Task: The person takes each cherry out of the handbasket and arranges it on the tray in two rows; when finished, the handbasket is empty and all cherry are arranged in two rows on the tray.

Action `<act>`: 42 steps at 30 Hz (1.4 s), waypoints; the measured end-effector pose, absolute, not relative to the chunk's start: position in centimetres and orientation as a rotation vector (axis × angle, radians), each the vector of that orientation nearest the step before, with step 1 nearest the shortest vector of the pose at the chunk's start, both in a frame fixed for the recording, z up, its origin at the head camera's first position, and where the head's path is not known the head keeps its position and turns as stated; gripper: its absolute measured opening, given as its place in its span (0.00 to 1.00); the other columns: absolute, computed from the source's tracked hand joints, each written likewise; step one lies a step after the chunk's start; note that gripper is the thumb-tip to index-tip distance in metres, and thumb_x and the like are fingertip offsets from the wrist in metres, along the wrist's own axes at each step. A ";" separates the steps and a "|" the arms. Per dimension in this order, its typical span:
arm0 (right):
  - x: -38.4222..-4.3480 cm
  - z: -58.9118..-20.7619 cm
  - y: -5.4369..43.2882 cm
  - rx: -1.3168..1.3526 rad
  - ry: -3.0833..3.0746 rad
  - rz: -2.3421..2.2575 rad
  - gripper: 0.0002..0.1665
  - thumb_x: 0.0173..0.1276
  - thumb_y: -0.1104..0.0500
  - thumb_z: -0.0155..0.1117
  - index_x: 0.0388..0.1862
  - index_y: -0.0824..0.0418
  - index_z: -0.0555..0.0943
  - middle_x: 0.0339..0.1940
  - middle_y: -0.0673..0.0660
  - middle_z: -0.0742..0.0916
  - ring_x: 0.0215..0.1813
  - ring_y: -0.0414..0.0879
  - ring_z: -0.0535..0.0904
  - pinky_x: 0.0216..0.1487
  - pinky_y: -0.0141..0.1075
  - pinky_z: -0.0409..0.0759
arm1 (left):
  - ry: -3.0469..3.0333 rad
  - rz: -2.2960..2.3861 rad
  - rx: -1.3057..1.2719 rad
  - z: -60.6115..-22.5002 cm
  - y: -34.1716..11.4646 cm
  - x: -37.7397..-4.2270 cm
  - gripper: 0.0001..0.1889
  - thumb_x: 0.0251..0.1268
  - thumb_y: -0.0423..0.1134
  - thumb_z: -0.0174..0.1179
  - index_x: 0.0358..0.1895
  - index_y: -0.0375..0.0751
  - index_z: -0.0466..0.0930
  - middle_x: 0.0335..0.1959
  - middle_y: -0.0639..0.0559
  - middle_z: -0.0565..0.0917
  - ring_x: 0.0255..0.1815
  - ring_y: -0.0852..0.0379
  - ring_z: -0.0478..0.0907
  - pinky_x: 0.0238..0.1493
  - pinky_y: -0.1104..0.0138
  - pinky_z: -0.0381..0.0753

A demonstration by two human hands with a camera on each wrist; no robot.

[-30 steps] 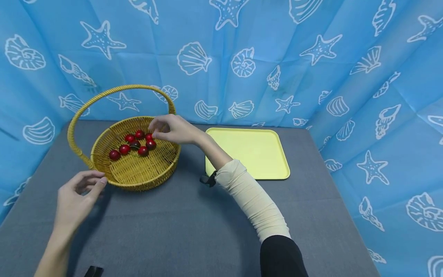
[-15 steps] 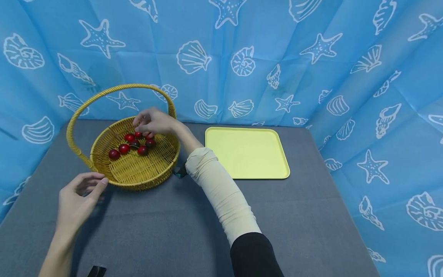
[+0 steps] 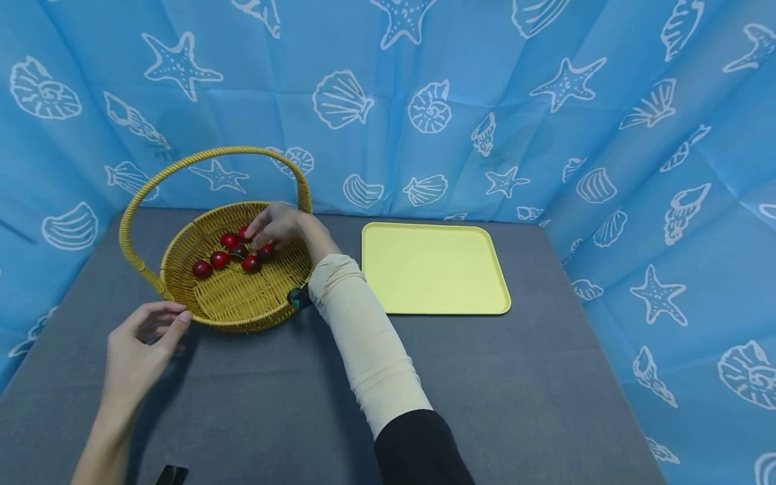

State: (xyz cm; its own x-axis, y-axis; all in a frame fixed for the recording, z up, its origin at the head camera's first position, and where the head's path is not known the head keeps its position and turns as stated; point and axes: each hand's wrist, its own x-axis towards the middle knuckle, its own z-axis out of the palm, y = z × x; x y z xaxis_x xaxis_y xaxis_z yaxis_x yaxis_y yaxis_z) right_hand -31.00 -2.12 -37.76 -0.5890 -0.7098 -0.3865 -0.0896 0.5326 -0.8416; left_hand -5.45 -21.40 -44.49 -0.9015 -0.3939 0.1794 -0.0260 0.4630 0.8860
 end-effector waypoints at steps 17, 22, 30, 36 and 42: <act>-30.9 -38.8 -2.0 -0.662 2.089 -0.751 0.24 0.74 0.68 0.73 0.67 0.57 0.86 0.74 0.54 0.85 0.77 0.49 0.78 0.75 0.37 0.80 | -2.364 -1.400 0.369 -44.5 -21.3 -5.4 0.11 0.74 0.39 0.71 0.53 0.40 0.87 0.37 0.79 0.82 0.35 0.78 0.80 0.30 0.80 0.81; -31.1 -39.2 -2.0 -0.657 2.087 -0.763 0.23 0.72 0.69 0.74 0.65 0.59 0.87 0.72 0.56 0.86 0.75 0.49 0.79 0.74 0.37 0.81 | -2.365 -1.399 0.364 -44.6 -21.3 -5.5 0.11 0.74 0.38 0.71 0.53 0.40 0.87 0.37 0.78 0.82 0.36 0.78 0.80 0.30 0.80 0.81; -30.9 -39.4 -1.6 -0.679 2.088 -0.802 0.20 0.72 0.68 0.76 0.61 0.61 0.88 0.59 0.57 0.89 0.60 0.46 0.84 0.58 0.31 0.86 | -2.376 -1.401 0.385 -44.5 -21.1 -5.5 0.11 0.75 0.40 0.71 0.54 0.41 0.87 0.37 0.79 0.82 0.35 0.77 0.81 0.28 0.78 0.83; -31.1 -38.6 -1.2 -0.769 2.075 -0.825 0.20 0.74 0.63 0.75 0.64 0.60 0.87 0.56 0.56 0.89 0.57 0.45 0.85 0.55 0.30 0.86 | -2.363 -1.415 0.392 -44.6 -21.2 -5.4 0.11 0.74 0.39 0.71 0.53 0.41 0.87 0.36 0.78 0.83 0.35 0.76 0.81 0.29 0.78 0.83; -31.0 -37.3 -1.3 -0.826 2.013 -0.903 0.22 0.75 0.62 0.75 0.65 0.59 0.86 0.57 0.55 0.88 0.57 0.45 0.84 0.64 0.42 0.88 | -2.368 -1.406 0.407 -44.4 -21.2 -5.3 0.11 0.75 0.40 0.71 0.54 0.41 0.87 0.36 0.78 0.82 0.34 0.76 0.81 0.27 0.77 0.83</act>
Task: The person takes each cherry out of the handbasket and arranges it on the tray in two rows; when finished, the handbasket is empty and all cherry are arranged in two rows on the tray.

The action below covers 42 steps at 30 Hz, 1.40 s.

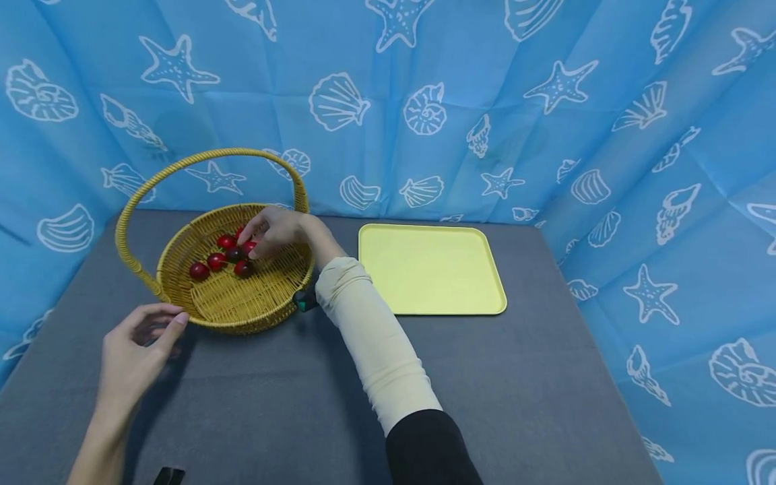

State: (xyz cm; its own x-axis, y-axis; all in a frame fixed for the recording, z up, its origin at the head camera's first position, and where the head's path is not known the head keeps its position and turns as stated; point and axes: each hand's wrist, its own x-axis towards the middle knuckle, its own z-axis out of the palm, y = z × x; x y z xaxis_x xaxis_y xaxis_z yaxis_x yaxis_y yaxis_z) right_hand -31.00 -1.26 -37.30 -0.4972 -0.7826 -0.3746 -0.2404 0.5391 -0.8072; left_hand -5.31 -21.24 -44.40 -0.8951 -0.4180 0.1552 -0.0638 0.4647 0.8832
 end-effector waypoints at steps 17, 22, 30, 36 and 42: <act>-30.6 -34.1 2.4 -1.064 1.927 -1.011 0.25 0.76 0.58 0.73 0.70 0.58 0.83 0.60 0.55 0.88 0.59 0.49 0.84 0.60 0.39 0.87 | -2.391 -1.412 0.426 -44.4 -21.3 -5.4 0.12 0.75 0.41 0.70 0.55 0.41 0.86 0.37 0.78 0.82 0.36 0.76 0.81 0.28 0.78 0.83; -30.7 -32.4 4.9 -1.091 1.884 -1.092 0.25 0.75 0.62 0.73 0.69 0.61 0.83 0.59 0.56 0.89 0.61 0.60 0.86 0.59 0.47 0.90 | -2.385 -1.428 0.438 -44.3 -21.3 -5.3 0.12 0.75 0.41 0.71 0.54 0.41 0.86 0.36 0.79 0.82 0.35 0.76 0.81 0.28 0.78 0.83; -31.1 -30.1 10.0 -1.059 1.944 -1.203 0.24 0.73 0.63 0.73 0.66 0.64 0.83 0.56 0.58 0.91 0.55 0.55 0.88 0.51 0.42 0.90 | -2.421 -1.372 0.464 -44.2 -21.2 -5.3 0.13 0.75 0.44 0.71 0.55 0.43 0.86 0.37 0.80 0.81 0.34 0.76 0.80 0.31 0.80 0.81; -31.9 -30.0 13.6 -0.922 2.062 -1.241 0.25 0.73 0.62 0.73 0.67 0.62 0.83 0.62 0.58 0.89 0.59 0.49 0.87 0.59 0.48 0.90 | -2.418 -1.375 0.451 -44.2 -21.2 -5.2 0.12 0.76 0.41 0.70 0.55 0.42 0.86 0.36 0.78 0.81 0.33 0.75 0.81 0.28 0.77 0.83; -32.5 -30.7 17.0 -0.757 2.151 -1.260 0.26 0.75 0.62 0.72 0.70 0.62 0.82 0.68 0.61 0.87 0.60 0.50 0.89 0.68 0.53 0.87 | -2.424 -1.373 0.443 -44.3 -21.2 -5.2 0.12 0.76 0.42 0.70 0.55 0.42 0.86 0.36 0.78 0.81 0.33 0.77 0.81 0.27 0.77 0.83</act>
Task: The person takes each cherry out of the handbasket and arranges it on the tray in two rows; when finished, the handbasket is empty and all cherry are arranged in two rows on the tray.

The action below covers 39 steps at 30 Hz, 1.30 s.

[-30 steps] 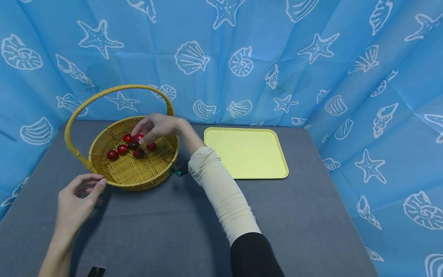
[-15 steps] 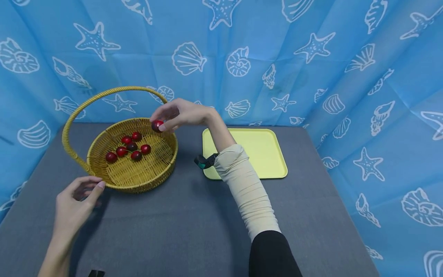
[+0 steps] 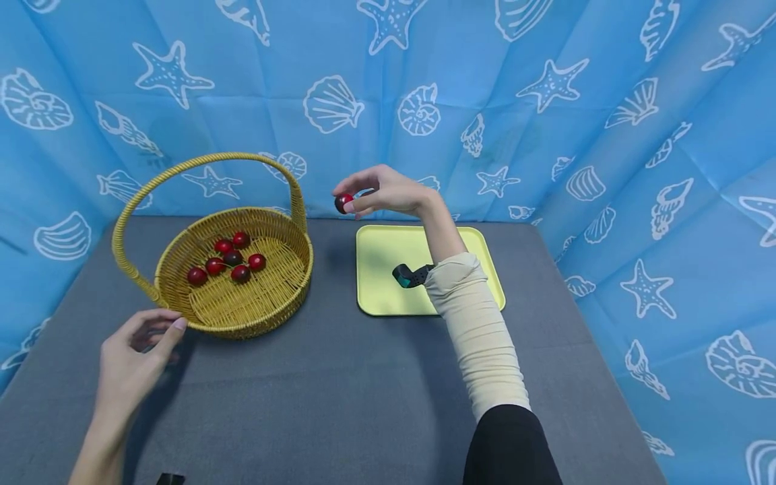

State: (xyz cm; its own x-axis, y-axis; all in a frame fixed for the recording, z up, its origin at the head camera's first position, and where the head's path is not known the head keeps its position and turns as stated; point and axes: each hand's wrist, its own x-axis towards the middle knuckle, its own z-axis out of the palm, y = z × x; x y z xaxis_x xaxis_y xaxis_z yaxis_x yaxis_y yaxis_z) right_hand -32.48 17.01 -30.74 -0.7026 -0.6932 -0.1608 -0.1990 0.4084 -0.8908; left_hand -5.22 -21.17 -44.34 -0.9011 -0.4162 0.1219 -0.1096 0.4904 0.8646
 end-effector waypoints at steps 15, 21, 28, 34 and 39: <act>-32.7 -33.5 22.6 -0.613 2.363 -1.242 0.26 0.75 0.59 0.74 0.69 0.61 0.82 0.63 0.56 0.88 0.57 0.52 0.83 0.50 0.40 0.88 | -2.428 -1.363 0.451 -44.3 -21.1 -5.3 0.11 0.76 0.42 0.70 0.54 0.43 0.86 0.38 0.74 0.82 0.35 0.76 0.81 0.29 0.77 0.83; -32.6 -35.0 23.8 -0.591 2.382 -1.255 0.26 0.73 0.65 0.74 0.68 0.63 0.82 0.62 0.57 0.89 0.67 0.55 0.81 0.63 0.39 0.85 | -2.429 -1.365 0.465 -44.3 -21.1 -5.3 0.12 0.76 0.43 0.70 0.55 0.43 0.86 0.38 0.72 0.82 0.35 0.76 0.81 0.29 0.77 0.83; -32.2 -36.6 24.1 -0.475 2.261 -1.417 0.23 0.77 0.63 0.71 0.67 0.67 0.81 0.62 0.59 0.85 0.60 0.56 0.90 0.71 0.51 0.86 | -2.441 -1.352 0.467 -44.4 -21.1 -5.3 0.12 0.77 0.43 0.69 0.56 0.43 0.86 0.41 0.64 0.85 0.36 0.77 0.79 0.30 0.78 0.82; -32.0 -38.1 23.8 -0.468 2.311 -1.400 0.18 0.76 0.62 0.73 0.62 0.64 0.85 0.60 0.66 0.88 0.63 0.61 0.88 0.70 0.48 0.87 | -2.430 -1.347 0.454 -44.5 -21.2 -5.3 0.12 0.76 0.42 0.69 0.55 0.43 0.86 0.42 0.63 0.85 0.37 0.77 0.79 0.31 0.79 0.81; -32.0 -39.2 23.8 -0.453 2.375 -1.318 0.23 0.72 0.64 0.74 0.65 0.63 0.85 0.66 0.67 0.87 0.75 0.57 0.79 0.75 0.52 0.80 | -2.431 -1.351 0.450 -44.6 -21.2 -5.3 0.12 0.77 0.43 0.69 0.56 0.42 0.86 0.42 0.63 0.85 0.36 0.77 0.79 0.30 0.79 0.81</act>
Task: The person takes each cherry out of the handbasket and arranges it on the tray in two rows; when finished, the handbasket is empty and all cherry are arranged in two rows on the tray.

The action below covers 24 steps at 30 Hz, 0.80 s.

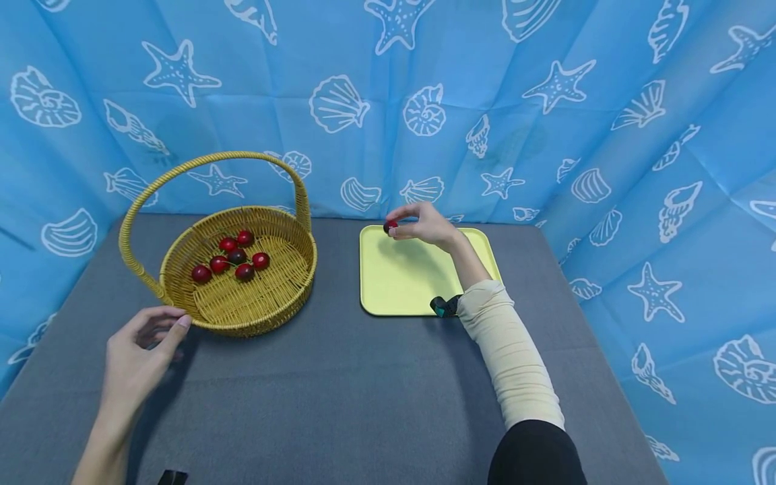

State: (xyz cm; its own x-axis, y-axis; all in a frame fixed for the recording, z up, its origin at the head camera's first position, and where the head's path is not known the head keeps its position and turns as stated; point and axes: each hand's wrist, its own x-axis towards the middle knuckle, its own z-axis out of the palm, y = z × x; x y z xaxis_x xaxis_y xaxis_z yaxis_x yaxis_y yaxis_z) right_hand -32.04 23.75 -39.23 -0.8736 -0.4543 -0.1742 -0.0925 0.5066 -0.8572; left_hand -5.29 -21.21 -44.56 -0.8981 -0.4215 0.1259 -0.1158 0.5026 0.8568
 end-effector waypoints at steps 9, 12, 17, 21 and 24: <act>-32.5 -41.2 23.0 -0.522 2.440 -1.206 0.26 0.73 0.64 0.74 0.68 0.69 0.84 0.68 0.67 0.88 0.78 0.59 0.78 0.74 0.49 0.80 | -2.450 -1.368 0.479 -44.4 -21.3 -5.3 0.13 0.77 0.45 0.69 0.57 0.44 0.85 0.42 0.64 0.85 0.37 0.76 0.79 0.31 0.78 0.82; -32.6 -41.8 22.6 -0.542 2.441 -1.191 0.26 0.73 0.64 0.75 0.67 0.69 0.84 0.69 0.68 0.87 0.75 0.62 0.81 0.72 0.45 0.83 | -2.455 -1.379 0.481 -44.4 -21.4 -5.3 0.13 0.77 0.45 0.69 0.57 0.44 0.85 0.41 0.66 0.84 0.36 0.75 0.80 0.29 0.75 0.84; -32.8 -42.6 22.1 -0.565 2.436 -1.178 0.25 0.71 0.66 0.76 0.66 0.69 0.85 0.68 0.70 0.87 0.69 0.67 0.86 0.64 0.38 0.89 | -2.456 -1.377 0.472 -44.3 -21.3 -5.2 0.13 0.77 0.44 0.69 0.56 0.44 0.85 0.40 0.68 0.83 0.36 0.75 0.81 0.29 0.75 0.85; -33.0 -43.0 21.5 -0.583 2.458 -1.128 0.24 0.71 0.66 0.76 0.65 0.68 0.85 0.66 0.70 0.88 0.67 0.66 0.87 0.58 0.33 0.90 | -2.454 -1.386 0.467 -44.3 -21.4 -5.2 0.13 0.77 0.45 0.69 0.57 0.44 0.85 0.40 0.70 0.83 0.36 0.74 0.81 0.29 0.75 0.85; -33.1 -43.2 21.2 -0.593 2.474 -1.097 0.24 0.72 0.66 0.75 0.65 0.68 0.85 0.65 0.70 0.88 0.66 0.66 0.88 0.57 0.35 0.90 | -2.457 -1.392 0.465 -44.4 -21.4 -5.3 0.13 0.77 0.45 0.69 0.57 0.44 0.85 0.40 0.69 0.83 0.37 0.74 0.81 0.29 0.75 0.85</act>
State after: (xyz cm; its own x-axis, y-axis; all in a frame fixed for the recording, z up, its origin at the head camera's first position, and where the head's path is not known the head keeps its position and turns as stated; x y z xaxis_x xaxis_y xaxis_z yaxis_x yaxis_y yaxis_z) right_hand -33.07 21.24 -43.17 -0.8434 -0.5129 -0.1603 -0.2253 0.6084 -0.7609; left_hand -5.27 -21.45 -44.39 -0.9093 -0.4080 0.0816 -0.1396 0.4839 0.8639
